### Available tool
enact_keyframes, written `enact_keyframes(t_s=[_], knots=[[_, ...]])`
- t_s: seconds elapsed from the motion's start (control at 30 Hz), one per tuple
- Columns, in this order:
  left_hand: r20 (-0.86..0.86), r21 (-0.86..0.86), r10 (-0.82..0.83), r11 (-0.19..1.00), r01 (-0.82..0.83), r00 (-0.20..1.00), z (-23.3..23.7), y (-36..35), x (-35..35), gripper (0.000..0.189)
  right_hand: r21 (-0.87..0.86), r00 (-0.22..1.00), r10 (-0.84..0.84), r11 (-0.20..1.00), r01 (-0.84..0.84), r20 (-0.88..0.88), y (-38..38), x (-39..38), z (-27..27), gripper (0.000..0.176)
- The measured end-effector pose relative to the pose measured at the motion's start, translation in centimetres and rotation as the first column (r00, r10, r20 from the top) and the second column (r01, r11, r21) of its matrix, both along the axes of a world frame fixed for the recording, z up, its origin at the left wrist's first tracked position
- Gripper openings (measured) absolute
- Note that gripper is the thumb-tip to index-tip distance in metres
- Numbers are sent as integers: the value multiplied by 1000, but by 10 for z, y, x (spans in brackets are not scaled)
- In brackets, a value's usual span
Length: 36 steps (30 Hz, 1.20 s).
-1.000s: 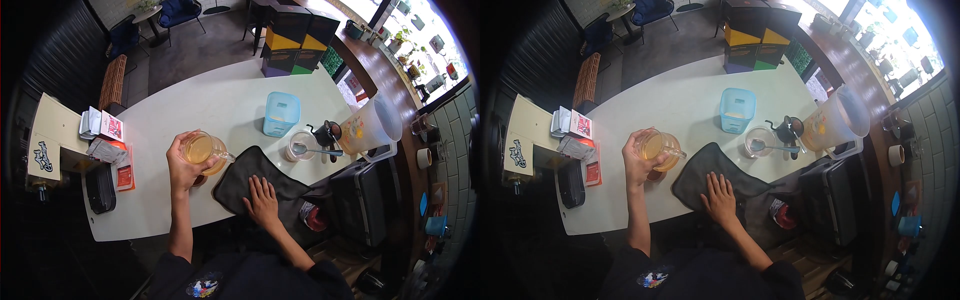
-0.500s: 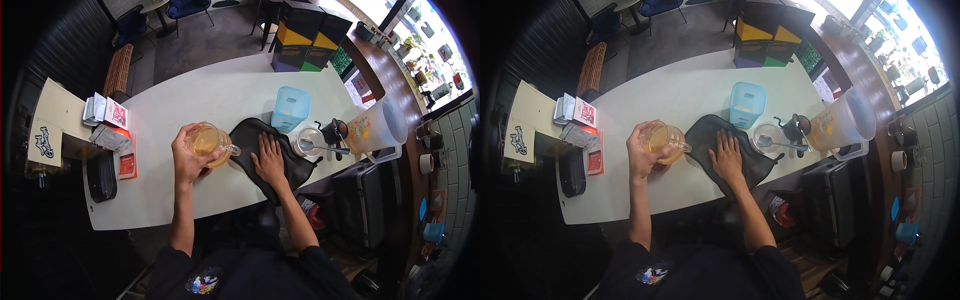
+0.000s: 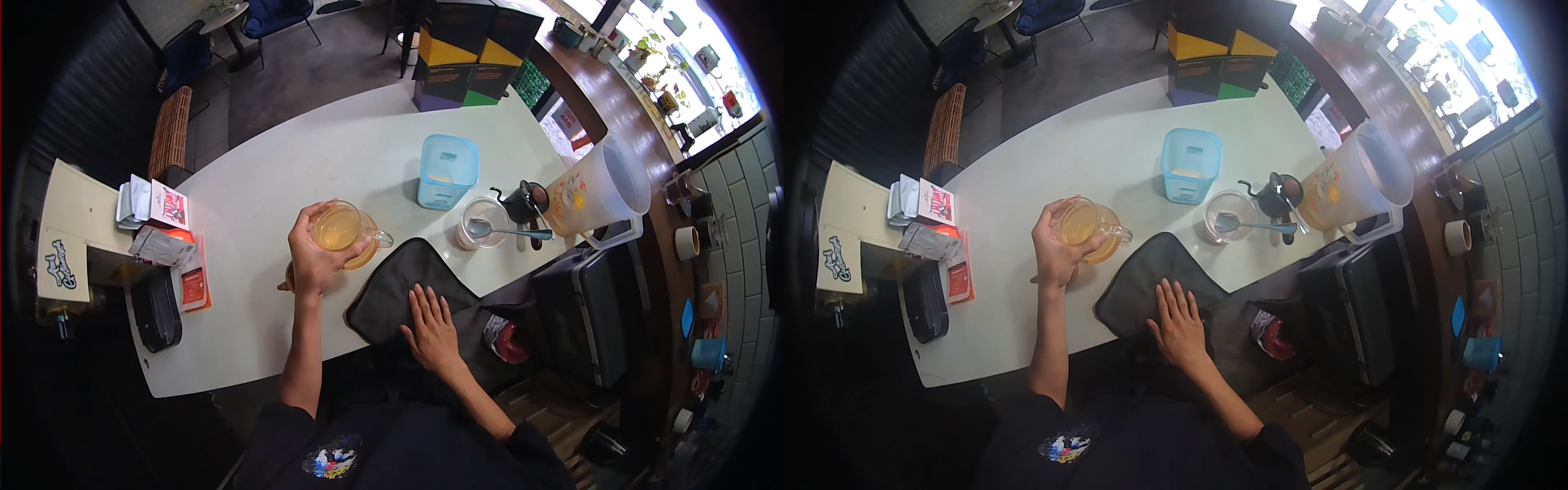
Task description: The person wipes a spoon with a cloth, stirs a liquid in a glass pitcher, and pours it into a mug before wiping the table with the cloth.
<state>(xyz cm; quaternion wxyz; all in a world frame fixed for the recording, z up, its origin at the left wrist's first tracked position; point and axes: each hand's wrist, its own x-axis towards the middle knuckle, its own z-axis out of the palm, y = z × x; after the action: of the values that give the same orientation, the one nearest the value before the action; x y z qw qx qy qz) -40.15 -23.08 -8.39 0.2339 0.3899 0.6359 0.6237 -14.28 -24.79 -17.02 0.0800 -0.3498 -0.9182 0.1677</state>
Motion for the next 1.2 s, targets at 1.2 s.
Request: enact_keyframes(t_s=[1.2], knots=[[6,48,148,988,-148,989,33,-49,2,74,76,996,56,996,-50,-75,21,-34,-11,71]])
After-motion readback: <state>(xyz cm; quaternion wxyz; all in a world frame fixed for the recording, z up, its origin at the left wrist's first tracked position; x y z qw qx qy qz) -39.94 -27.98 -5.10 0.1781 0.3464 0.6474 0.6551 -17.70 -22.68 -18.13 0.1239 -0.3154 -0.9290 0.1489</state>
